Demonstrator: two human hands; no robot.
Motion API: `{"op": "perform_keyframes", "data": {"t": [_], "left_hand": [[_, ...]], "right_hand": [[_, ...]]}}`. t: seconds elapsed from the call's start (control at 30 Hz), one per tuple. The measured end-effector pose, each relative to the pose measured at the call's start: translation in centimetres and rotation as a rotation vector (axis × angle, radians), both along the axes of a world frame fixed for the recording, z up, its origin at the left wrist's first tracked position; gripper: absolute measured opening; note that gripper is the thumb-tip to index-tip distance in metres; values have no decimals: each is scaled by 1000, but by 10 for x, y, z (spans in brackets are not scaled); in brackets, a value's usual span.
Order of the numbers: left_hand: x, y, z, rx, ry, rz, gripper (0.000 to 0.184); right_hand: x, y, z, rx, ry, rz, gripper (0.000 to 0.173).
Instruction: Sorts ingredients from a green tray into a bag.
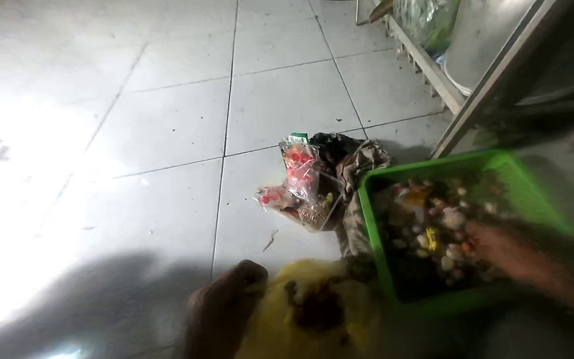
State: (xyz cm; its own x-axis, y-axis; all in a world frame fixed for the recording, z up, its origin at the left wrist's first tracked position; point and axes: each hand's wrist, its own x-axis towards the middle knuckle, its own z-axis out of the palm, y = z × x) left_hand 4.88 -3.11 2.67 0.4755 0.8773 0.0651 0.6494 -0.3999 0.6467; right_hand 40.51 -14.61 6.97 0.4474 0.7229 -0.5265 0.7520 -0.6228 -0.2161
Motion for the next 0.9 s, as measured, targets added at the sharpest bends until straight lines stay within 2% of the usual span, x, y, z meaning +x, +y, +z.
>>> {"op": "perform_keyframes", "data": {"t": [0.03, 0.1, 0.23, 0.37, 0.43, 0.57, 0.67, 0.8, 0.9], "left_hand": [[-1, 1, -3, -1, -12, -2, 16], [-1, 1, -5, -19, -27, 3, 16], [0, 1, -2, -40, -52, 34, 15], [2, -1, -4, -14, -74, 32, 15], [2, -2, -5, -20, -85, 29, 13], [2, -2, -4, 0, -73, 23, 14], [1, -1, -7, 17, -89, 7, 13], [0, -1, -6, -12, -63, 31, 12], [-2, 2, -8, 11, -50, 17, 13]], "right_hand": [[28, -10, -33, 77, -6, 122, 36], [43, -6, -61, 1, -47, 111, 44], [25, -1, -59, -93, -138, 286, 58], [21, 7, -54, -214, -163, 300, 57], [25, 8, -59, -209, -178, 296, 56], [42, 10, -62, -128, -95, 129, 34], [59, 9, -66, 41, 4, -69, 20], [81, -3, -66, 249, 103, -253, 23], [78, -6, -56, 190, 137, -271, 22]]}}
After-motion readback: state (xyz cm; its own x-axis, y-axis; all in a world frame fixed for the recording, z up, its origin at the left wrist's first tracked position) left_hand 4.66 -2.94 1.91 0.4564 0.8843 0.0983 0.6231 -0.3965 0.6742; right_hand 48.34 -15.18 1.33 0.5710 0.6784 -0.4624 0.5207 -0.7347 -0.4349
